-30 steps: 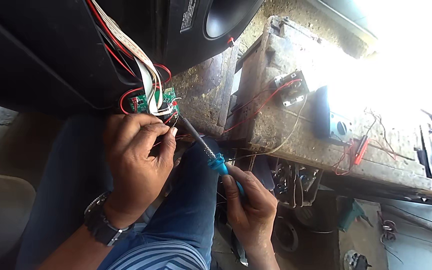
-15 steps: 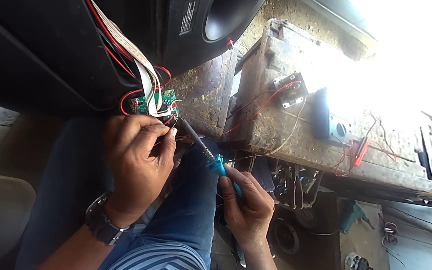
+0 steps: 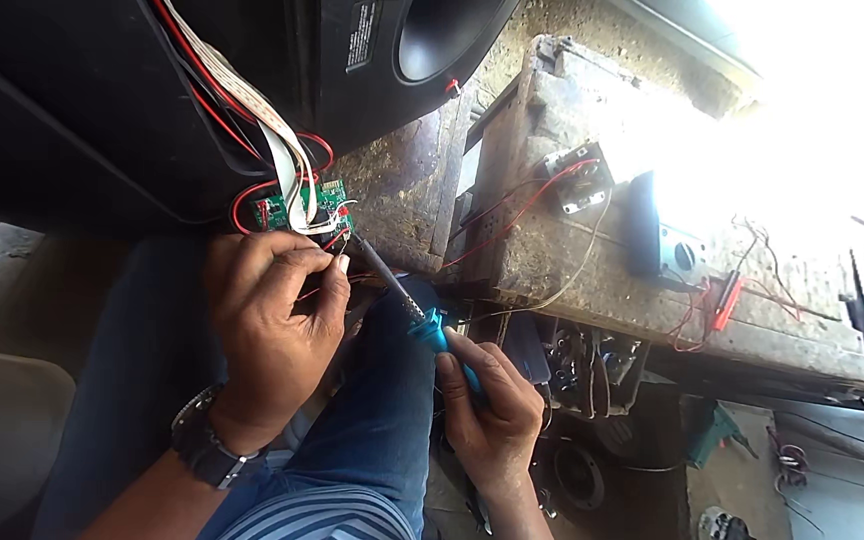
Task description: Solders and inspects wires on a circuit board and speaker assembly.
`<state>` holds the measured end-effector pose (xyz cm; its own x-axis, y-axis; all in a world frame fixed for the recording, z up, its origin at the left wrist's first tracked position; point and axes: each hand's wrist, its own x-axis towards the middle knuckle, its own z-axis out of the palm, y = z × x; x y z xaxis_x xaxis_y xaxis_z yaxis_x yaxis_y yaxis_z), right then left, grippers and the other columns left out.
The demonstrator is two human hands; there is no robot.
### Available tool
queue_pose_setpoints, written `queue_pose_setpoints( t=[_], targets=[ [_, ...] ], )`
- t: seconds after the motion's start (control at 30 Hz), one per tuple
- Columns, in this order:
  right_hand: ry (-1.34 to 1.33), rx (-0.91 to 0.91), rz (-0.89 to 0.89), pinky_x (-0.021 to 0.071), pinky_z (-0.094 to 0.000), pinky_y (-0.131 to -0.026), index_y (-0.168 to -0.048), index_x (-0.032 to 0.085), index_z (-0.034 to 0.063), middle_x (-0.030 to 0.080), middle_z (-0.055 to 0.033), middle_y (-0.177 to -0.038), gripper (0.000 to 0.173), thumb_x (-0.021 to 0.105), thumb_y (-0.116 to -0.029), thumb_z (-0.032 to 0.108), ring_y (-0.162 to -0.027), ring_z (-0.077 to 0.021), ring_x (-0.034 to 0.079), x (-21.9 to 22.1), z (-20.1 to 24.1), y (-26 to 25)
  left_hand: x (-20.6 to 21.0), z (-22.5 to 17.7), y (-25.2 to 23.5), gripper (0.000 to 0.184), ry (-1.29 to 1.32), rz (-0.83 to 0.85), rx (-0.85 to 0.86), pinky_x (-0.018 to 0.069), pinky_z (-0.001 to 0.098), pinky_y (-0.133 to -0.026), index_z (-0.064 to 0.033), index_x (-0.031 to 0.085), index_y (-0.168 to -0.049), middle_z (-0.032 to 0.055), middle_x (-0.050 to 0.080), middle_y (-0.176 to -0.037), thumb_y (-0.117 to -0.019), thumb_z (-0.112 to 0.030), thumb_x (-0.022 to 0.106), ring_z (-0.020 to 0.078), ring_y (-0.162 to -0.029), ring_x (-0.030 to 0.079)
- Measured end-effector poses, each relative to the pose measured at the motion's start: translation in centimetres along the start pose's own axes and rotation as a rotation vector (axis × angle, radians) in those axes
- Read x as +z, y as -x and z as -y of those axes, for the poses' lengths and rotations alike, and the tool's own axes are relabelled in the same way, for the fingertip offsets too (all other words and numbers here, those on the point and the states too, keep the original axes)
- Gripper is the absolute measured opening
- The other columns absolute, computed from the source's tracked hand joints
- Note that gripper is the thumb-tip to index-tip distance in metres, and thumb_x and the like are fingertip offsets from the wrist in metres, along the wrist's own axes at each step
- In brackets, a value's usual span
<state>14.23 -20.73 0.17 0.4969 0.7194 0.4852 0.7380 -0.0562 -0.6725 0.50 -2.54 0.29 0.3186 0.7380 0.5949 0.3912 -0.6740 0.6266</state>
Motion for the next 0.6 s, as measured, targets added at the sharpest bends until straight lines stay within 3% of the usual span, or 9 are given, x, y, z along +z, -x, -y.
queue_pose_setpoints(
  t=[0.43,0.6],
  targets=[
    [-0.012,0.002,-0.012,0.0549,-0.0167,-0.065,-0.109,0.076,-0.0037,0.069,-0.0055,-0.086,0.022,0.068,-0.0962,0.012,-0.074,-0.004,0.063,0.01,-0.05,-0.07,-0.07,0.12,0.07,0.013,0.006,0.0,0.003,0.0454,0.0402,-0.093,-0.0082,0.077,-0.095,0.0079,0.069,-0.107,-0.0917,-0.02,0.074,0.0242,-0.108,0.059],
    [-0.067,0.019,-0.093,0.0579,-0.0184,-0.07,-0.11,0.074,-0.0059,0.071,-0.0076,-0.092,0.024,0.066,-0.0979,0.013,-0.079,-0.0058,0.066,-0.22,0.16,0.01,-0.46,0.09,0.1,0.013,0.037,0.023,-0.005,0.0457,0.0406,-0.094,-0.0079,0.077,-0.094,0.008,0.07,-0.108,-0.0914,-0.02,0.074,0.0242,-0.11,0.059]
  ],
)
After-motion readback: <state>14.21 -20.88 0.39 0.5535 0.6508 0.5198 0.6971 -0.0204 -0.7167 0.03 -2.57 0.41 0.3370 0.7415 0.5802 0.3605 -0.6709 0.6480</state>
